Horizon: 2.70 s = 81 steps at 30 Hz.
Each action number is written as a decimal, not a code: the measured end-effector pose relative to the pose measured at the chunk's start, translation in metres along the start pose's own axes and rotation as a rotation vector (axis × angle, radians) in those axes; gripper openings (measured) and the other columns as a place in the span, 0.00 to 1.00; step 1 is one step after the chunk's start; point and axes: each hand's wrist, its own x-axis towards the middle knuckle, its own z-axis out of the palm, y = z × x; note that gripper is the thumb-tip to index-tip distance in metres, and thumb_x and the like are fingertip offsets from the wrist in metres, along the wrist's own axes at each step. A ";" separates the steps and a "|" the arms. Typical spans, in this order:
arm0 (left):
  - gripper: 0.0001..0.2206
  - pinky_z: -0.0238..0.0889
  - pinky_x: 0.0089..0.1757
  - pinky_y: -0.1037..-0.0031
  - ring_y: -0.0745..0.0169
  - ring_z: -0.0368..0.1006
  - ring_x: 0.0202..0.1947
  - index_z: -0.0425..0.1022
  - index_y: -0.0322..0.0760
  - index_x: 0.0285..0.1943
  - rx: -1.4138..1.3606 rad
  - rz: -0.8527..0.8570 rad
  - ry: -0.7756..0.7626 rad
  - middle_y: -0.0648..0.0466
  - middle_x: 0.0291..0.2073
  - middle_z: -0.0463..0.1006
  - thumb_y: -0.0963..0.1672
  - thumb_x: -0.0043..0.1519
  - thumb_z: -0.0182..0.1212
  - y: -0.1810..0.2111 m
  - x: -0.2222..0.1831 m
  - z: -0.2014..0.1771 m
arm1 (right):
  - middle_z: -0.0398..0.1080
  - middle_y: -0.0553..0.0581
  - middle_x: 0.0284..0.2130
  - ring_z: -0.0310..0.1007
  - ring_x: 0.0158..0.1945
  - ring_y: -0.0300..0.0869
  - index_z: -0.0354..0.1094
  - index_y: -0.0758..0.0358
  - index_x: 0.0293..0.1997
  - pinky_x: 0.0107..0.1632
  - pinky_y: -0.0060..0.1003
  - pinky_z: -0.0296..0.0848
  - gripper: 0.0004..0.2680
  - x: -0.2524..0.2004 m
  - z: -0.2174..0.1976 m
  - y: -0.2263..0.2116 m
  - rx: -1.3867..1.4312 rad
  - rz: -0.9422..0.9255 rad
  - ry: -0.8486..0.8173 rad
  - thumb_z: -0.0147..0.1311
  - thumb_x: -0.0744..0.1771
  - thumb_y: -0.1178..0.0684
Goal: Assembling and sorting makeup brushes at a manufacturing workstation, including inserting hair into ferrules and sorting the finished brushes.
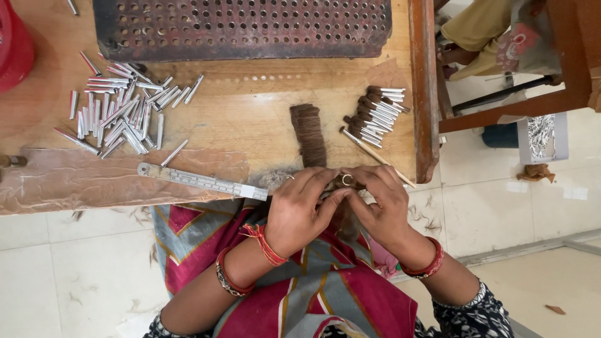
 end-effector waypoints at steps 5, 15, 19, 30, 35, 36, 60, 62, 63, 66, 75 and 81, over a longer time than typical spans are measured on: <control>0.10 0.73 0.41 0.63 0.47 0.80 0.41 0.78 0.32 0.50 0.029 -0.007 -0.005 0.47 0.43 0.81 0.42 0.62 0.68 -0.002 0.000 0.003 | 0.75 0.58 0.43 0.73 0.45 0.51 0.75 0.65 0.50 0.47 0.42 0.71 0.12 0.009 -0.008 -0.003 0.007 0.096 -0.131 0.62 0.63 0.62; 0.10 0.72 0.40 0.61 0.46 0.79 0.41 0.78 0.33 0.49 0.116 -0.001 0.009 0.47 0.42 0.81 0.38 0.58 0.66 -0.001 -0.002 0.008 | 0.77 0.55 0.41 0.76 0.47 0.46 0.78 0.60 0.50 0.51 0.38 0.74 0.11 0.022 -0.027 -0.014 0.226 0.165 -0.146 0.67 0.63 0.56; 0.10 0.72 0.42 0.60 0.45 0.78 0.41 0.77 0.33 0.48 0.117 0.021 0.002 0.46 0.42 0.81 0.38 0.58 0.66 -0.001 0.000 0.009 | 0.77 0.55 0.39 0.76 0.46 0.44 0.79 0.59 0.49 0.50 0.37 0.74 0.10 0.021 -0.021 -0.007 0.254 0.192 -0.107 0.65 0.64 0.56; 0.10 0.73 0.41 0.62 0.46 0.79 0.41 0.78 0.32 0.48 0.159 0.002 0.004 0.46 0.41 0.82 0.38 0.58 0.68 -0.003 -0.002 0.012 | 0.78 0.55 0.36 0.74 0.44 0.44 0.80 0.61 0.42 0.49 0.37 0.72 0.05 0.020 -0.012 -0.001 0.370 0.189 -0.060 0.65 0.65 0.56; 0.12 0.73 0.41 0.63 0.47 0.79 0.40 0.77 0.31 0.49 0.048 -0.030 0.013 0.45 0.43 0.81 0.39 0.57 0.69 0.011 0.005 0.001 | 0.78 0.56 0.35 0.76 0.40 0.41 0.79 0.65 0.41 0.44 0.33 0.73 0.04 0.012 -0.007 0.001 0.464 0.213 0.057 0.64 0.65 0.59; 0.14 0.73 0.39 0.65 0.49 0.79 0.39 0.77 0.30 0.50 -0.049 -0.058 0.010 0.43 0.43 0.81 0.40 0.57 0.70 0.016 0.007 -0.005 | 0.79 0.57 0.37 0.76 0.39 0.40 0.80 0.67 0.42 0.42 0.32 0.74 0.04 0.009 -0.005 0.000 0.506 0.241 0.106 0.63 0.65 0.60; 0.07 0.75 0.39 0.77 0.65 0.80 0.36 0.79 0.25 0.47 -1.317 -0.822 -0.358 0.47 0.36 0.83 0.40 0.68 0.62 -0.025 -0.033 -0.007 | 0.78 0.67 0.47 0.80 0.53 0.49 0.75 0.71 0.46 0.59 0.42 0.79 0.04 -0.029 0.010 -0.016 0.838 0.194 0.070 0.58 0.69 0.63; 0.07 0.75 0.37 0.78 0.67 0.80 0.35 0.78 0.25 0.47 -1.242 -0.818 -0.335 0.49 0.35 0.83 0.40 0.67 0.62 -0.023 -0.031 -0.008 | 0.78 0.65 0.46 0.81 0.53 0.48 0.76 0.70 0.46 0.59 0.42 0.80 0.03 -0.036 0.006 -0.009 0.841 0.211 0.130 0.58 0.69 0.63; 0.06 0.74 0.36 0.79 0.69 0.79 0.34 0.78 0.26 0.47 -1.165 -0.809 -0.311 0.51 0.34 0.83 0.39 0.66 0.62 -0.023 -0.031 -0.009 | 0.79 0.62 0.45 0.82 0.53 0.47 0.76 0.68 0.46 0.59 0.42 0.81 0.03 -0.038 0.004 -0.006 0.844 0.223 0.189 0.58 0.70 0.63; 0.05 0.75 0.36 0.81 0.73 0.78 0.35 0.77 0.28 0.47 -1.062 -0.730 -0.308 0.55 0.36 0.81 0.39 0.66 0.60 -0.031 -0.035 -0.011 | 0.80 0.61 0.44 0.83 0.50 0.44 0.77 0.67 0.44 0.53 0.37 0.83 0.03 -0.043 -0.012 0.014 0.626 0.226 -0.074 0.59 0.68 0.63; 0.05 0.71 0.29 0.84 0.77 0.76 0.29 0.77 0.26 0.42 -0.786 -0.601 -0.378 0.56 0.32 0.79 0.39 0.66 0.63 0.001 -0.021 -0.027 | 0.78 0.60 0.44 0.81 0.45 0.45 0.74 0.68 0.53 0.47 0.37 0.79 0.14 -0.012 -0.025 -0.020 0.334 0.040 -0.251 0.65 0.62 0.62; 0.05 0.73 0.30 0.82 0.75 0.76 0.29 0.77 0.25 0.43 -0.798 -0.626 -0.344 0.55 0.32 0.81 0.39 0.65 0.63 0.004 -0.024 -0.025 | 0.79 0.59 0.41 0.80 0.44 0.46 0.76 0.67 0.50 0.47 0.37 0.77 0.14 -0.010 -0.024 -0.026 0.206 -0.114 -0.186 0.66 0.60 0.63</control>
